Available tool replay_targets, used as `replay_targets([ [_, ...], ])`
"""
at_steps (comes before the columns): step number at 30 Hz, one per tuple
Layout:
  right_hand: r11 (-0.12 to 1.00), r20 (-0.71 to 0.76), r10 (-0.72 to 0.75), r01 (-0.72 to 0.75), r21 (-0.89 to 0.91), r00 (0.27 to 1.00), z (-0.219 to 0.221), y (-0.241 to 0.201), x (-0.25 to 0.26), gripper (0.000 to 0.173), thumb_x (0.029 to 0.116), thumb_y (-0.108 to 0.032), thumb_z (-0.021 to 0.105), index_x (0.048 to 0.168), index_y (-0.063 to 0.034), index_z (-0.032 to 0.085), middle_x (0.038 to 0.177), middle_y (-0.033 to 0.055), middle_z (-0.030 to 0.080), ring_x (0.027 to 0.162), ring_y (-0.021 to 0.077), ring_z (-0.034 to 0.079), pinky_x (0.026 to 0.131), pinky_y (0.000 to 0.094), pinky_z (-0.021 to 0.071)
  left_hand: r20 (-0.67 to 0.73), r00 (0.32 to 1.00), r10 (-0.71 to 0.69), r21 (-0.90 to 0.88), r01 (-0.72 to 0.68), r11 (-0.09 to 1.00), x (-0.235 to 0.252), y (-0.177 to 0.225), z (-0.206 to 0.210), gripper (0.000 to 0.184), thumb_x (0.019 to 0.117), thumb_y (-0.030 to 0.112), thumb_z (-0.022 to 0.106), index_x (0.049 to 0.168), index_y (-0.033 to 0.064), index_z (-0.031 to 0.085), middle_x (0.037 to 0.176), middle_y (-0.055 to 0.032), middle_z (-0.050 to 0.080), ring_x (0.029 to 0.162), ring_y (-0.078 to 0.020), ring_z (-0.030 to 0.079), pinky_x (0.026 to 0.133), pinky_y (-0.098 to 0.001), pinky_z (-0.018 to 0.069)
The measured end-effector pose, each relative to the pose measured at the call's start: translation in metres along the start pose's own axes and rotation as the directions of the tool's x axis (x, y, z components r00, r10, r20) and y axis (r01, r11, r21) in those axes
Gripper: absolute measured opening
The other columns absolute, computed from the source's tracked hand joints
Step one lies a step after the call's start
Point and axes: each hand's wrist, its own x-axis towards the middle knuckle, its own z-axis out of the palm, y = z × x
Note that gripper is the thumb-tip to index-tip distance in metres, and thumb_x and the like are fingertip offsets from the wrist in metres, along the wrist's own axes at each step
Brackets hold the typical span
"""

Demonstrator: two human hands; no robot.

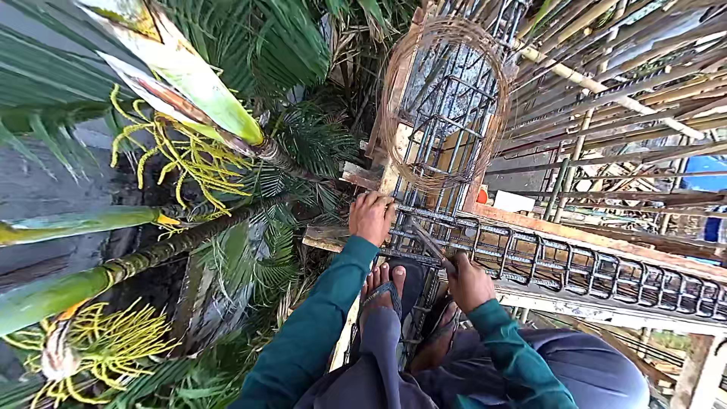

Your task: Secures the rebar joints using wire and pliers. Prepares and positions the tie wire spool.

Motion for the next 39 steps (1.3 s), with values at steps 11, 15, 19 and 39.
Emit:
replay_targets([
  [11, 0.471, -0.824, 0.130, 0.698, 0.540, 0.551, -0.003, 0.052, -0.064, 0.029, 0.0984, -0.017, 0.063, 0.119, 0.0015, 0.053, 0.093, -0.0033, 0.070, 0.078, 0.0074, 0.069, 0.068, 0.0268, 0.0603, 0.242, 0.970, 0.012, 0.134, -0.046, 0.990, 0.017, 0.036, 0.001, 0.052, 0.0999, 0.048, 0.063, 0.126, 0.0032, 0.069, 0.129, -0.0211, 0.066, 0.130, -0.0395, 0.057, 0.118, -0.0649, 0.0282],
  [15, 0.316, -0.827, 0.173, 0.765, 0.561, 0.536, -0.050, 0.077, -0.054, 0.014, 0.0992, -0.017, 0.059, 0.113, -0.0146, 0.064, 0.101, -0.0061, 0.073, 0.094, 0.0111, 0.071, 0.087, 0.0345, 0.0606, 0.248, 0.969, -0.011, 0.100, -0.014, 0.995, 0.018, 0.037, -0.002, 0.049, 0.0987, 0.046, 0.066, 0.123, 0.0038, 0.070, 0.126, -0.0211, 0.067, 0.126, -0.0396, 0.059, 0.112, -0.0620, 0.0370],
  [19, 0.456, -0.669, 0.309, 0.512, 0.728, 0.676, -0.045, 0.100, -0.023, 0.027, 0.1015, -0.017, 0.055, 0.123, -0.0024, 0.063, 0.096, -0.0012, 0.069, 0.074, 0.0049, 0.065, 0.069, 0.0265, 0.0590, 0.270, 0.963, -0.023, 0.099, -0.004, 0.995, 0.020, 0.036, -0.004, 0.051, 0.0982, 0.048, 0.066, 0.123, 0.0036, 0.070, 0.128, -0.0229, 0.066, 0.128, -0.0409, 0.057, 0.110, -0.0646, 0.0374],
  [39, 0.660, -0.410, 0.399, 0.053, 0.749, 0.821, 0.006, 0.118, 0.033, 0.049, 0.0936, -0.024, 0.073, 0.135, -0.0010, 0.061, 0.131, 0.0258, 0.059, 0.106, 0.0310, 0.065, 0.092, 0.0466, 0.0545, -0.040, 0.962, -0.270, -0.449, 0.224, 0.865, 0.019, -0.024, -0.051, 0.031, 0.1075, 0.023, 0.054, 0.127, 0.0030, 0.068, 0.128, -0.0176, 0.069, 0.120, -0.0279, 0.066, 0.106, -0.0505, 0.0485],
])
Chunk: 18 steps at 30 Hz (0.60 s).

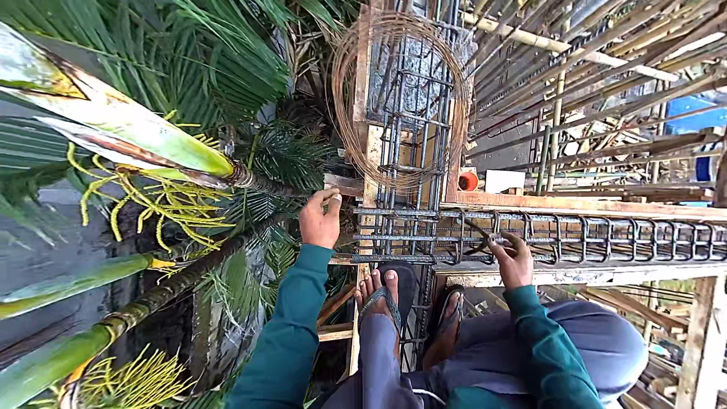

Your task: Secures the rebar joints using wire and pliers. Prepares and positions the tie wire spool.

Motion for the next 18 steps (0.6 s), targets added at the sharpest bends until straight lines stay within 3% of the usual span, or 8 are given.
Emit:
replay_targets([
  [5, 0.974, -0.036, -0.224, 0.223, -0.040, 0.974, 0.000, -0.051, -0.007, 0.034, 0.0977, -0.017, 0.063, 0.125, 0.0031, 0.066, 0.121, 0.0242, 0.064, 0.108, 0.0308, 0.065, 0.094, 0.0464, 0.0531, -0.025, 1.000, -0.002, -0.153, -0.002, 0.988, 0.028, 0.019, -0.005, 0.037, 0.1051, 0.021, 0.058, 0.135, -0.0003, 0.060, 0.133, -0.0201, 0.065, 0.122, -0.0260, 0.064, 0.107, -0.0440, 0.0495],
  [11, 0.910, 0.087, -0.415, 0.413, 0.043, 0.906, 0.043, -0.136, 0.017, 0.026, 0.1019, -0.016, 0.060, 0.122, -0.0008, 0.068, 0.115, 0.0176, 0.068, 0.099, 0.0268, 0.068, 0.088, 0.0476, 0.0567, -0.029, 0.999, -0.015, -0.211, 0.009, 0.977, 0.070, 0.055, 0.008, 0.055, 0.1022, 0.027, 0.064, 0.148, 0.0024, 0.047, 0.140, -0.0212, 0.059, 0.123, -0.0297, 0.063, 0.105, -0.0466, 0.0504],
  [16, 0.845, 0.238, -0.523, 0.535, 0.017, 0.818, 0.090, -0.193, 0.015, 0.024, 0.1020, -0.013, 0.060, 0.120, -0.0001, 0.069, 0.112, 0.0191, 0.069, 0.100, 0.0302, 0.068, 0.089, 0.0500, 0.0563, -0.072, 0.997, -0.029, -0.198, 0.014, 0.980, 0.093, 0.069, 0.009, 0.042, 0.1050, 0.027, 0.059, 0.138, 0.0015, 0.057, 0.130, -0.0192, 0.066, 0.121, -0.0281, 0.064, 0.105, -0.0466, 0.0490],
  [18, 0.804, 0.329, -0.553, 0.593, -0.030, 0.766, 0.113, -0.210, 0.014, 0.029, 0.0999, -0.018, 0.063, 0.124, -0.0031, 0.070, 0.117, 0.0168, 0.069, 0.111, 0.0304, 0.066, 0.098, 0.0509, 0.0536, -0.082, 0.997, -0.015, -0.161, 0.002, 0.987, 0.105, 0.075, 0.003, 0.040, 0.1056, 0.028, 0.057, 0.135, 0.0013, 0.060, 0.126, -0.0193, 0.067, 0.118, -0.0284, 0.065, 0.105, -0.0473, 0.0496],
])
